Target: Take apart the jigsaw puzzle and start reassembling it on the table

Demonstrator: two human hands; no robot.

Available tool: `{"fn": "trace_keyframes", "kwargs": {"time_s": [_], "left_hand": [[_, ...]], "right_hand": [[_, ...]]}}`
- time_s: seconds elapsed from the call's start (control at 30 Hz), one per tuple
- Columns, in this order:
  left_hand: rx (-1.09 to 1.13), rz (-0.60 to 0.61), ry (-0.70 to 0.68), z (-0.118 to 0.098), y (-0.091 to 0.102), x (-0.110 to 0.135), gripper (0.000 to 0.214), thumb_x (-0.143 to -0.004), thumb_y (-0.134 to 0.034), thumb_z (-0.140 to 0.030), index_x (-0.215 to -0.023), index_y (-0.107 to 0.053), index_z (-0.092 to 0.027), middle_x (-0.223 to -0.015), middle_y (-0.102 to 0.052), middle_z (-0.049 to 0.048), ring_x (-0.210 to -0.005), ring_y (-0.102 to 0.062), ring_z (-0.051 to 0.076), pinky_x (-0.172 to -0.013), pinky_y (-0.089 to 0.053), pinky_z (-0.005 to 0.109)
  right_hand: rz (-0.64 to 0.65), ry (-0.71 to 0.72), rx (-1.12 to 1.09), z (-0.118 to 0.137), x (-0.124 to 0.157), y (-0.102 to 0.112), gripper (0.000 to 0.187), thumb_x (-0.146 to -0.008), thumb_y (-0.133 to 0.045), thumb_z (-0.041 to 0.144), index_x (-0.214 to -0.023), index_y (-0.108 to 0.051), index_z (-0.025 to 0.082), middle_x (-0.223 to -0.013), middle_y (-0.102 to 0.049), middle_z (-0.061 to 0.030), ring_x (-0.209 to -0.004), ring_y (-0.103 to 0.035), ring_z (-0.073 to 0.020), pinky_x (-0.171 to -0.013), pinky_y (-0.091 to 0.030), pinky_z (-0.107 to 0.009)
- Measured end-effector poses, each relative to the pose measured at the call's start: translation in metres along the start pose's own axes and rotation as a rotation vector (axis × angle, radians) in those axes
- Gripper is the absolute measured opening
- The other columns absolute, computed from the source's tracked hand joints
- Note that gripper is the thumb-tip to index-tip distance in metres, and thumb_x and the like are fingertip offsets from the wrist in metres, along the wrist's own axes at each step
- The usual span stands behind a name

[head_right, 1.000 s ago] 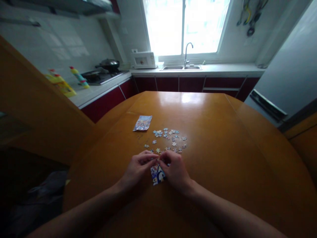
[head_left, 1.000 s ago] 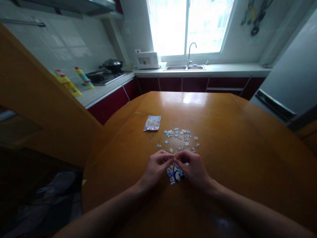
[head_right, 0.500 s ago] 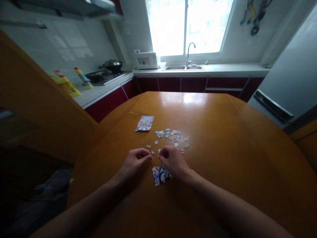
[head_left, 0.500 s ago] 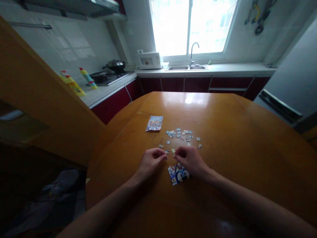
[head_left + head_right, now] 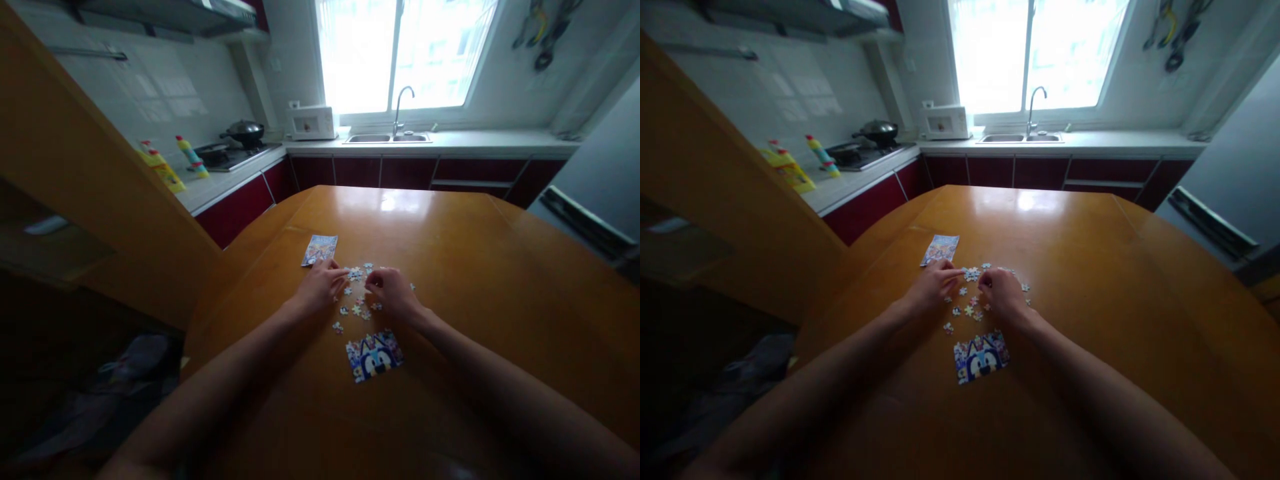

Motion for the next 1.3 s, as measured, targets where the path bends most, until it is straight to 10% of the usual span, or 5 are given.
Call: {"fn": "trace_keyframes", "kwargs": {"time_s": [0.4,0.63,1.03,1.3], "left_hand": [[-0.106,-0.084,0.041,0.021,-0.004,-0.004,0.015,-0.091,-0.06,-0.024,-0.089,-0.075,-0.02,-0.105,-0.057,0.0086,-0.11,-0.047,0.028,-0.102,-0.041,0.043],[-0.059,-0.06,-0.025,0.013,-0.014,-0.021,0.011,-0.088,-0.067,-0.028,-0.09,-0.078,-0.024,-0.101,-0.058,0.0076,-0.102,-0.049,0.026,-0.094,-0.045,0.041],[-0.097,-0.052,-0.101,0.011,-0.007,-0.014,0.011,-0.087,-0.069,-0.024,-0.078,-0.074,-0.022,-0.1,-0.061,0.0064,-0.098,-0.051,0.023,-0.086,-0.047,0.036],[-0.197,0.045,-0.18,-0.01,-0.003,-0.011,0.021,-0.092,-0.058,-0.019,-0.105,-0.073,-0.024,-0.109,-0.061,0.0091,-0.101,-0.049,0.025,-0.093,-0.044,0.039]], "right_hand": [[0.123,0.227,0.101,0.008,-0.009,-0.01,0.015,-0.081,-0.065,0.015,-0.071,-0.073,0.022,-0.08,-0.068,-0.0028,-0.077,-0.06,-0.0155,-0.076,-0.042,-0.026],[0.056,0.182,0.159,-0.002,-0.054,-0.004,0.024,-0.091,-0.055,0.016,-0.103,-0.076,0.019,-0.102,-0.068,-0.0092,-0.094,-0.06,-0.0185,-0.085,-0.043,-0.028],[0.092,0.232,0.218,-0.02,-0.094,-0.011,0.012,-0.083,-0.066,0.014,-0.084,-0.076,0.018,-0.092,-0.069,-0.0085,-0.091,-0.058,-0.02,-0.082,-0.043,-0.029],[0.087,0.342,0.194,-0.033,-0.086,0.003,0.021,-0.084,-0.062,0.01,-0.088,-0.079,0.022,-0.096,-0.07,-0.0079,-0.096,-0.056,-0.0216,-0.089,-0.043,-0.032]]}}
Point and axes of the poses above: each hand's wrist, its own x-axis away from the middle knuckle, its own y-axis out of the back of the hand, z = x × y, the point moved 3 cm from there along -x, towards the middle knuckle
